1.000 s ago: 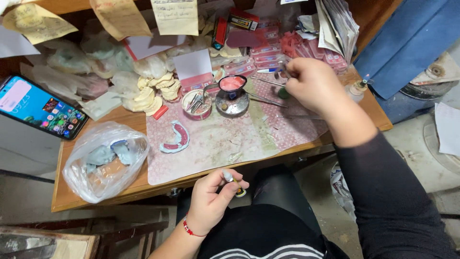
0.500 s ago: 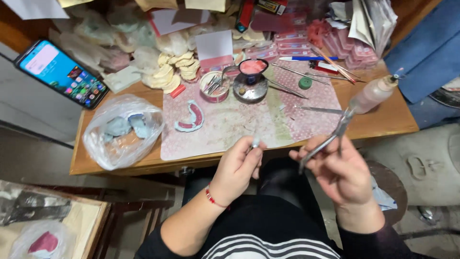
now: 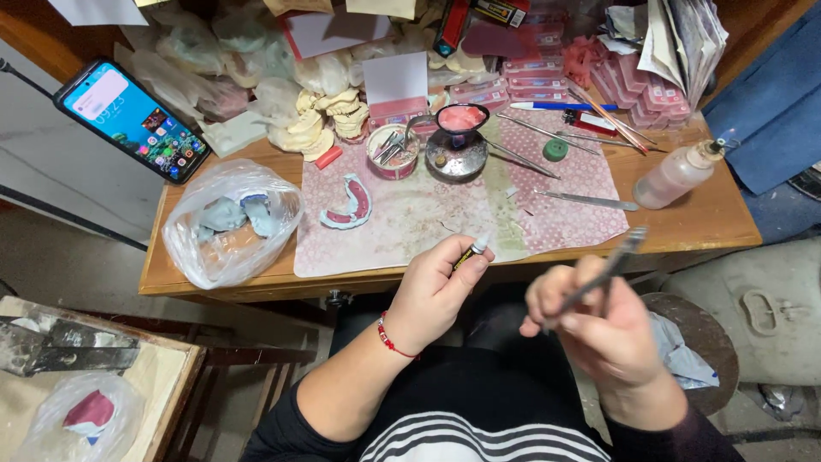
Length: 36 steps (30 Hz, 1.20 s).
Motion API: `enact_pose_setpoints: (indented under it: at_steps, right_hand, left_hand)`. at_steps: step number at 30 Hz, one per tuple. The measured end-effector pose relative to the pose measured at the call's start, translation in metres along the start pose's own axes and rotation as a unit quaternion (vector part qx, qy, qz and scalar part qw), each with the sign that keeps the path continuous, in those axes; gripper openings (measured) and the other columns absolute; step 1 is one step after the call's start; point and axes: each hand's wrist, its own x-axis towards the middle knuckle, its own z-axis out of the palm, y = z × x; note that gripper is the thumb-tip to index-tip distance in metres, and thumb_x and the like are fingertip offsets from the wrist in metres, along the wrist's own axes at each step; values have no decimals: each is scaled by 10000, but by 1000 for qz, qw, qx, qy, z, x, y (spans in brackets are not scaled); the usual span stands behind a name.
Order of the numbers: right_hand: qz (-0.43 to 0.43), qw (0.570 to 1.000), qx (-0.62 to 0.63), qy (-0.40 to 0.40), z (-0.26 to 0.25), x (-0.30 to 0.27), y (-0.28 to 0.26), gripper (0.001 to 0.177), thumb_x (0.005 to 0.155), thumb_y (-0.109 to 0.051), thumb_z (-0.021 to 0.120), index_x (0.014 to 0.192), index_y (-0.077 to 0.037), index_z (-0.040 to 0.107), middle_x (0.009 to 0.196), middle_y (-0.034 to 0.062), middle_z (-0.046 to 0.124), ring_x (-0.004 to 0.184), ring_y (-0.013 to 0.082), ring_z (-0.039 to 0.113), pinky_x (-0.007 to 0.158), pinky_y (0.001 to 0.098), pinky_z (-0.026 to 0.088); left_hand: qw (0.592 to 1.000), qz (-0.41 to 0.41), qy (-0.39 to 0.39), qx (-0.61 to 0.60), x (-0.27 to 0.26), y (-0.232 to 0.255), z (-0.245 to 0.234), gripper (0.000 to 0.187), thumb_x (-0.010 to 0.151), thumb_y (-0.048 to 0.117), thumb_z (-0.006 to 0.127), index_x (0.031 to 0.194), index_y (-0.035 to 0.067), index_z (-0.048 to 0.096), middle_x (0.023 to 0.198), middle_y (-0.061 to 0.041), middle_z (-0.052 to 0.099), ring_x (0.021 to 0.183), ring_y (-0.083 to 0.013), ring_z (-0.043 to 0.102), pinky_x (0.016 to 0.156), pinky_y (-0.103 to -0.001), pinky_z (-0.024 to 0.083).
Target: The person works on a pink dental prosthetic, using a metal spatula to apply and smooth a white material onto its surface. They also handle a small plastic bag containing blue material and use a yellow marker to mark a piece of the blue material.
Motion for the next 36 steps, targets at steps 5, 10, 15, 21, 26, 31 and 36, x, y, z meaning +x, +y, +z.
enact_pose_setpoints:
  at_steps: [5, 10, 15, 21, 26, 31, 36]
  right_hand:
    - [93, 945, -267, 165, -18, 3, 19, 362, 692, 141, 583, 1034, 41, 651, 901, 176, 694, 730, 207, 661, 693, 284, 530]
    - [63, 822, -563, 57, -9, 19, 1, 460, 642, 83, 543, 1034, -14, 764, 1269, 199, 699, 1183, 353, 654, 1041, 489, 475]
    - [122, 815, -566, -12, -1, 25, -3, 601, 640, 77, 521, 1219, 36, 677, 1506, 286, 542, 1378, 479, 495, 1122, 613, 368]
    - [113, 781, -608, -88, 6, 38, -8, 611, 617, 68, 499, 1191, -17, 692, 1326, 183, 644, 1270, 419, 603, 1085, 535, 442]
    - [104, 726, -667, -130, -10, 32, -4, 484, 636, 82, 518, 1074, -42, 686, 1148, 164, 678, 1100, 449, 658, 942, 556, 525]
    - [106, 689, -708, -118, -29, 18, 8, 365, 653, 44, 514, 937, -119, 676, 1042, 100, 679, 1044, 395, 678, 884, 510, 557]
    - [65, 629, -766, -117, -44, 11, 12, 282, 672, 8, 552, 879, -151, 662, 1044, 51, 692, 1047, 335, 693, 882, 466, 569]
  left_hand:
    - [1000, 5, 4, 23, 7, 7, -2, 168, 1011, 191, 633, 1033, 52, 725, 708, -126, 680, 747, -120, 576, 708, -336, 531]
    - [998, 20, 6, 61, 10, 10, 0, 166, 1013, 221, 621, 1041, 89, 718, 738, -125, 705, 737, -199, 674, 710, -345, 559]
    - [984, 55, 11, 170, 6, -2, 3, 194, 1015, 289, 618, 1066, 121, 702, 792, -141, 725, 822, -376, 735, 691, -402, 578]
    - [848, 202, 52, 487, 5, -14, 3, 215, 1016, 355, 559, 1008, 151, 625, 660, -44, 617, 614, -251, 695, 568, -363, 561]
    - [818, 226, 37, 528, 8, 3, -7, 339, 1051, 403, 450, 839, 154, 540, 572, -17, 565, 540, -237, 670, 517, -356, 544]
    - [837, 157, -7, 524, 4, 10, -8, 370, 986, 448, 563, 798, 130, 545, 566, -63, 607, 562, -303, 700, 521, -425, 546]
    - [899, 10, -106, 424, 7, 4, -8, 466, 1031, 495, 457, 847, 79, 559, 608, -162, 624, 671, -454, 700, 596, -535, 535]
